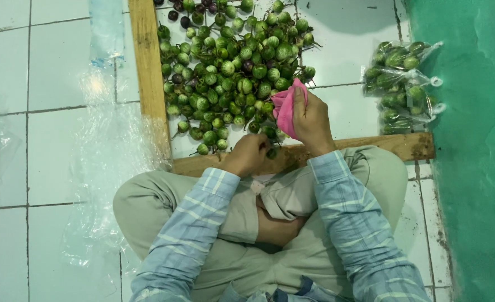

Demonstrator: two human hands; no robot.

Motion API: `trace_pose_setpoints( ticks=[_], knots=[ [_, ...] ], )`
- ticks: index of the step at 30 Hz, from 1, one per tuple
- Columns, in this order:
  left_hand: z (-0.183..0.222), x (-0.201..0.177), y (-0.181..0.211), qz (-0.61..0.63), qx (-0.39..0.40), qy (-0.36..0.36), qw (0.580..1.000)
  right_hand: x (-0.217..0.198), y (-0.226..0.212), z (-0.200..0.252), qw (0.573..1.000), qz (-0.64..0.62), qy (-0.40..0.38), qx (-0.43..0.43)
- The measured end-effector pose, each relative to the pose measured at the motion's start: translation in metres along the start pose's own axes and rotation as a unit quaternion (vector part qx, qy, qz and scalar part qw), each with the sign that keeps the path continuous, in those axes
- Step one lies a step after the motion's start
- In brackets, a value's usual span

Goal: Sort and clean small green vegetables using a cloth and pack them into plastic bags

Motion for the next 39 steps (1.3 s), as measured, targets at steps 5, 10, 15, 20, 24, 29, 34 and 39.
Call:
trace_pose_setpoints(
  ticks=[5,10,15,20,24,29,34,39],
  knots=[
    [0.007,-0.024,0.046,-0.069,-0.032,-0.062,0.995,0.003,0.022,-0.003,1.000,0.007,-0.003,0.013],
    [-0.006,0.018,-0.006,-0.131,0.019,-0.074,0.989,0.005,0.055,-0.007,0.997,0.066,-0.041,0.028],
    [-0.004,0.022,-0.013,-0.140,0.029,-0.024,0.989,0.037,0.117,-0.005,0.971,0.197,-0.124,0.048],
    [-0.004,0.019,0.000,-0.123,0.020,-0.017,0.992,0.035,0.118,0.009,0.948,0.263,-0.170,0.053],
    [-0.002,0.021,-0.007,-0.130,0.028,0.009,0.991,0.040,0.119,0.000,0.933,0.309,-0.183,0.031],
    [0.011,-0.003,0.012,-0.109,0.005,0.039,0.993,0.031,0.093,0.005,0.941,0.282,-0.185,0.026],
    [0.021,-0.035,0.019,-0.095,-0.012,0.049,0.994,0.032,0.094,0.012,0.940,0.300,-0.163,0.013],
    [0.028,-0.061,-0.003,-0.151,-0.048,0.058,0.986,0.038,0.088,0.026,0.943,0.241,-0.006,-0.228]
  ],
)
Point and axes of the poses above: each hand's wrist, its own z-axis away from the middle knuckle, its own x-axis out of the palm, y = z × x, the point moved 1 cm from there along -z, towards the middle knuckle, and after that the axes turned 15 degrees about y, right-handed, at the moved point
